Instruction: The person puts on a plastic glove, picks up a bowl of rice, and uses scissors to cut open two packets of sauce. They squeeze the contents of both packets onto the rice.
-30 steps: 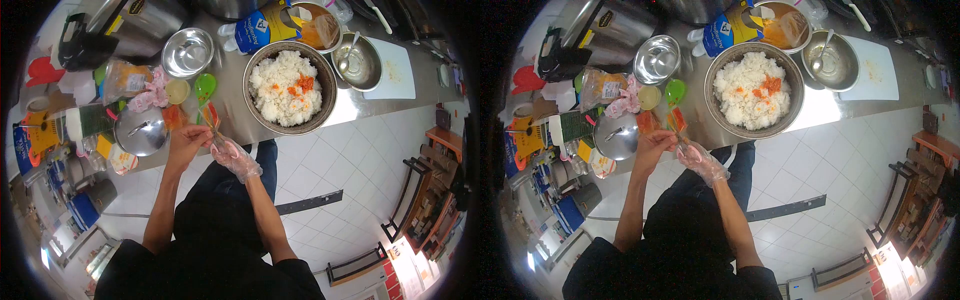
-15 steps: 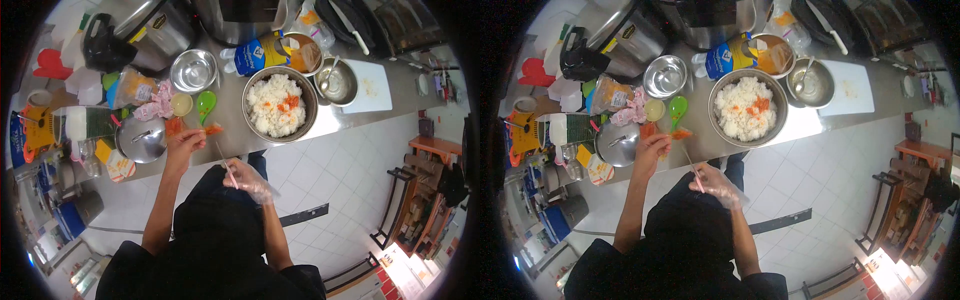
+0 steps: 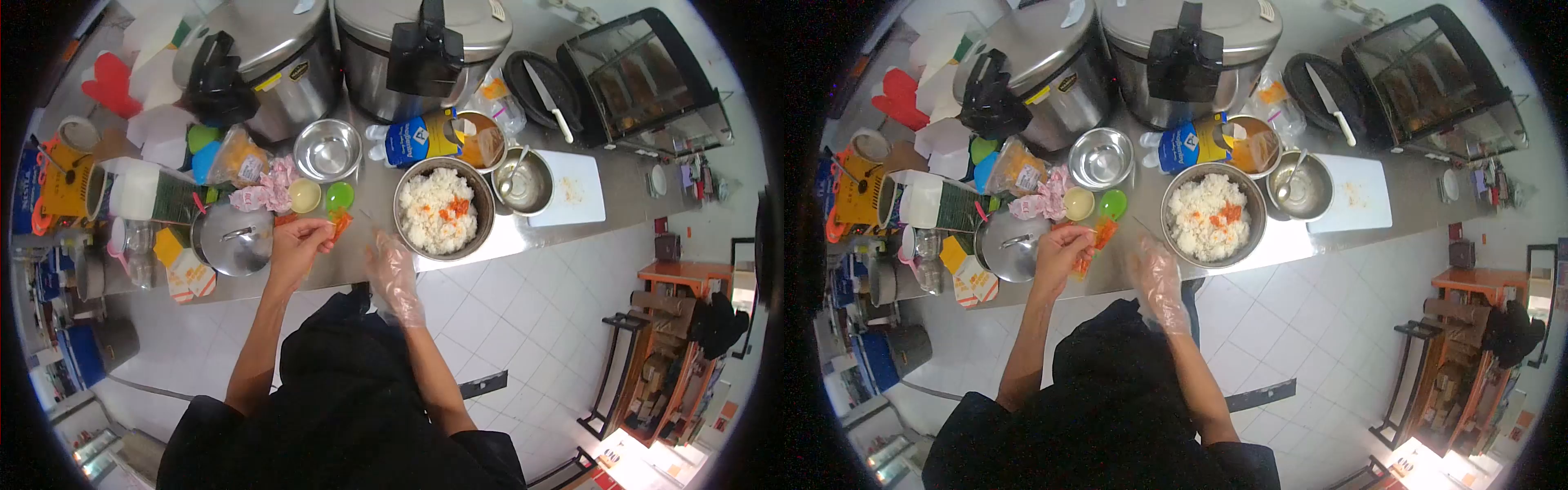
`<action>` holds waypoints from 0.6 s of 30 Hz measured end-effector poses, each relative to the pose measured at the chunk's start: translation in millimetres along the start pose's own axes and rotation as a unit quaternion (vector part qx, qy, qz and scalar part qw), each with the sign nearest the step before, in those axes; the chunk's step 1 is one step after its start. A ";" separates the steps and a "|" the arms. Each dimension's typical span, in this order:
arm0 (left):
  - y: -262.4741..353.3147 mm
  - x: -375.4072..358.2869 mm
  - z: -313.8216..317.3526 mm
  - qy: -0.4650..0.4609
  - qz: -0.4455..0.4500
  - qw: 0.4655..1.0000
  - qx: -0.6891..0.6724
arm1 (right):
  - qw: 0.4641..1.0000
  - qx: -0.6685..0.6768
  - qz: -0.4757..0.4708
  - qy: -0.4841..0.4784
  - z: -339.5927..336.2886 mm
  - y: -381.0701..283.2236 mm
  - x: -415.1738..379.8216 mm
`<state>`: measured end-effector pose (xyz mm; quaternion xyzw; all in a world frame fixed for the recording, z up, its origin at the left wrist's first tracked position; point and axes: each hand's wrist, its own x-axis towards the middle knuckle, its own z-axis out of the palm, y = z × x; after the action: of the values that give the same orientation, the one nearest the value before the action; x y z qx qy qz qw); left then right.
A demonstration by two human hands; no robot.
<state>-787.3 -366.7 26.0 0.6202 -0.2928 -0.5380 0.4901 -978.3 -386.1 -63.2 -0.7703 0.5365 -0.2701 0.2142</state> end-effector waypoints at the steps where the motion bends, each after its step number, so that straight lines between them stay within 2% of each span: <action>1: 2.5 -1.3 -1.0 0.003 0.003 1.000 -0.004 | 1.000 -0.002 -0.006 -0.001 -17.5 -19.6 10.5; 3: 8.1 -2.2 -2.6 -0.045 0.013 0.998 0.030 | 0.983 0.182 0.007 -0.021 -47.9 -50.3 35.9; 4: 12.4 -2.4 -3.2 -0.045 0.017 0.998 0.028 | 0.983 0.180 0.003 -0.019 -57.2 -53.5 44.7; 6: 23.2 -2.1 -3.7 -0.077 0.029 0.995 0.058 | 0.931 0.322 0.037 -0.167 -73.1 -52.5 58.4; 10: 39.4 -2.8 5.1 -0.070 0.014 0.992 0.103 | 0.938 0.295 0.036 -0.180 -86.0 -43.5 62.2; 12: 41.8 -1.2 13.4 -0.071 0.083 0.980 0.168 | 0.963 0.206 -0.071 -0.158 -97.2 -34.9 67.5; 13: 42.5 -1.2 17.9 -0.060 0.082 0.980 0.169 | 0.960 0.211 -0.078 -0.164 -103.2 -32.0 71.0; 15: 44.5 -3.1 29.7 -0.041 0.157 0.950 0.265 | 0.957 0.221 -0.109 -0.157 -115.0 -24.6 74.5; 16: 48.9 -1.5 36.4 -0.032 0.157 0.950 0.269 | 0.961 0.184 -0.154 -0.137 -115.6 -14.2 76.5; 18: 57.9 -3.8 53.1 -0.030 0.260 0.897 0.357 | 0.957 0.163 -0.197 -0.137 -115.1 6.7 80.8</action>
<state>-829.4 -399.0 84.0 0.6390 -0.6307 -0.2689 0.3487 -1034.9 -469.1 35.4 -0.8448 0.2883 -0.2827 0.3511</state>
